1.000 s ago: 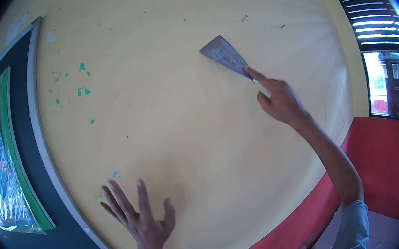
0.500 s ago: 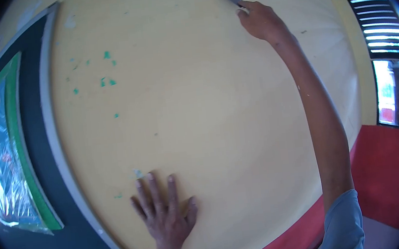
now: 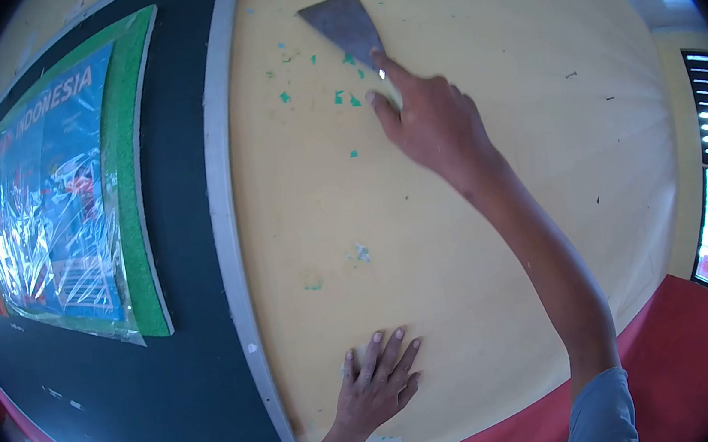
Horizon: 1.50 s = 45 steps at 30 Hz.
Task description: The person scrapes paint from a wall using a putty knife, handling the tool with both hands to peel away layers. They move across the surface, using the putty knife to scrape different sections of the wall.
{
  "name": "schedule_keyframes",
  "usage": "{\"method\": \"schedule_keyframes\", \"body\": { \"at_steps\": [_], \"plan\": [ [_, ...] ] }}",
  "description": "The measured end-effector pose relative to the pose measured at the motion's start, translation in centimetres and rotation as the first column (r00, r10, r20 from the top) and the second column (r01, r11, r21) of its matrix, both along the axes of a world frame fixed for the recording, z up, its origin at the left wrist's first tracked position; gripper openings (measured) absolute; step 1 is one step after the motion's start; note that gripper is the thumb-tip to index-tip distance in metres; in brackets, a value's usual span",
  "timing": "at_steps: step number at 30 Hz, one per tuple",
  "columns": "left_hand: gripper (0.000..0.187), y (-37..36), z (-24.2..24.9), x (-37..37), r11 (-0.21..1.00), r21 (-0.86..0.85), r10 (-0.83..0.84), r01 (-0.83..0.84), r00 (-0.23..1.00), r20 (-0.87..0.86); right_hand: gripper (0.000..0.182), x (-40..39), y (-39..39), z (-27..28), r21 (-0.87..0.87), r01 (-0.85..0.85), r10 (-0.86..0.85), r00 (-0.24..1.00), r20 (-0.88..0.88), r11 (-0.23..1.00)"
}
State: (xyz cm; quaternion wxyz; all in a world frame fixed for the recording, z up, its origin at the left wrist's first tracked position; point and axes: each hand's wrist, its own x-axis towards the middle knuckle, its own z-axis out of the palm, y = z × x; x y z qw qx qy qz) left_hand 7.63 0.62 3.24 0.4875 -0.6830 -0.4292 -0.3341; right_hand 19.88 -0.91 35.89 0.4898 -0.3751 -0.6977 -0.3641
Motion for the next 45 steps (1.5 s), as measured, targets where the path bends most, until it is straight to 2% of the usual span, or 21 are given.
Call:
{"method": "schedule_keyframes", "body": {
  "at_steps": [4,6,8,10,12,14,16,19,22,25,28,34,40,43,45],
  "plan": [
    [0.054,-0.4,-2.2,-1.2,0.996,-0.076,-0.047,0.049,0.999,0.019,0.047,0.2,0.1,-6.4,0.039,-0.012,0.005,0.985,0.171,0.999],
    [0.054,-0.8,-2.9,-1.8,0.990,-0.121,-0.063,0.067,0.997,0.037,0.048,1.3,-1.2,-10.0,-0.015,0.006,-0.002,0.968,0.252,1.000],
    [0.054,-1.2,-3.6,-2.4,0.984,-0.159,-0.077,0.085,0.996,0.052,0.050,3.0,-3.2,-13.6,-0.073,0.080,-0.054,0.951,0.303,0.994],
    [0.055,-1.5,-4.3,-2.8,0.979,-0.179,-0.083,0.096,0.994,0.077,0.049,4.9,-5.4,-15.0,-0.106,0.146,-0.115,0.959,0.259,0.984],
    [0.056,-1.4,-4.9,-3.0,0.980,-0.164,-0.097,0.110,0.991,0.087,0.047,6.1,-6.6,-14.1,-0.088,0.220,-0.199,0.958,0.207,0.971],
    [0.056,-1.3,-5.4,-3.2,0.981,-0.148,-0.109,0.122,0.990,0.091,0.044,5.8,-6.7,-10.9,-0.076,0.290,-0.281,0.953,0.110,0.954],
    [0.056,-1.2,-5.5,-3.1,0.985,-0.112,-0.121,0.132,0.988,0.100,0.040,4.4,-6.4,-6.7,-0.152,0.306,-0.305,0.952,0.035,0.940],
    [0.055,-1.0,-5.8,-3.3,0.986,-0.100,-0.125,0.134,0.988,0.090,0.036,1.9,-6.4,-2.9,-0.061,0.294,-0.297,0.954,-0.045,0.954],
    [0.053,-0.9,-6.1,-3.8,0.991,-0.044,-0.125,0.128,0.991,0.051,0.036,1.7,-8.2,-3.8,0.084,0.318,-0.321,0.947,0.023,0.944],
    [0.051,-0.7,-6.2,-3.9,0.986,-0.028,-0.165,0.167,0.985,0.058,0.036,0.6,-8.9,-4.7,-0.033,0.389,-0.389,0.921,0.002,0.921],
    [0.050,-0.8,-6.2,-4.0,0.985,-0.011,-0.169,0.170,0.984,0.049,0.036,0.9,-9.1,-4.8,-0.103,0.336,-0.340,0.940,-0.025,0.936],
    [0.052,-1.1,-5.8,-4.1,0.983,0.004,-0.184,0.184,0.982,0.045,0.037,1.3,-7.7,-5.3,-0.095,0.290,-0.296,0.954,-0.055,0.952],
    [0.052,-1.1,-5.9,-4.1,0.984,0.025,-0.179,0.178,0.983,0.042,0.037,0.2,-8.9,-4.6,-0.316,0.274,-0.317,0.944,-0.092,0.909],
    [0.051,-1.3,-6.0,-4.2,0.983,-0.005,-0.184,0.185,0.982,0.031,0.037,0.2,-6.4,-3.7,-0.060,0.251,-0.256,0.962,-0.090,0.966],
    [0.049,-1.0,-6.4,-4.1,0.981,0.002,-0.192,0.192,0.981,0.026,0.036,0.5,-7.0,-3.6,-0.075,0.175,-0.182,0.979,-0.096,0.982]
  ]
}}
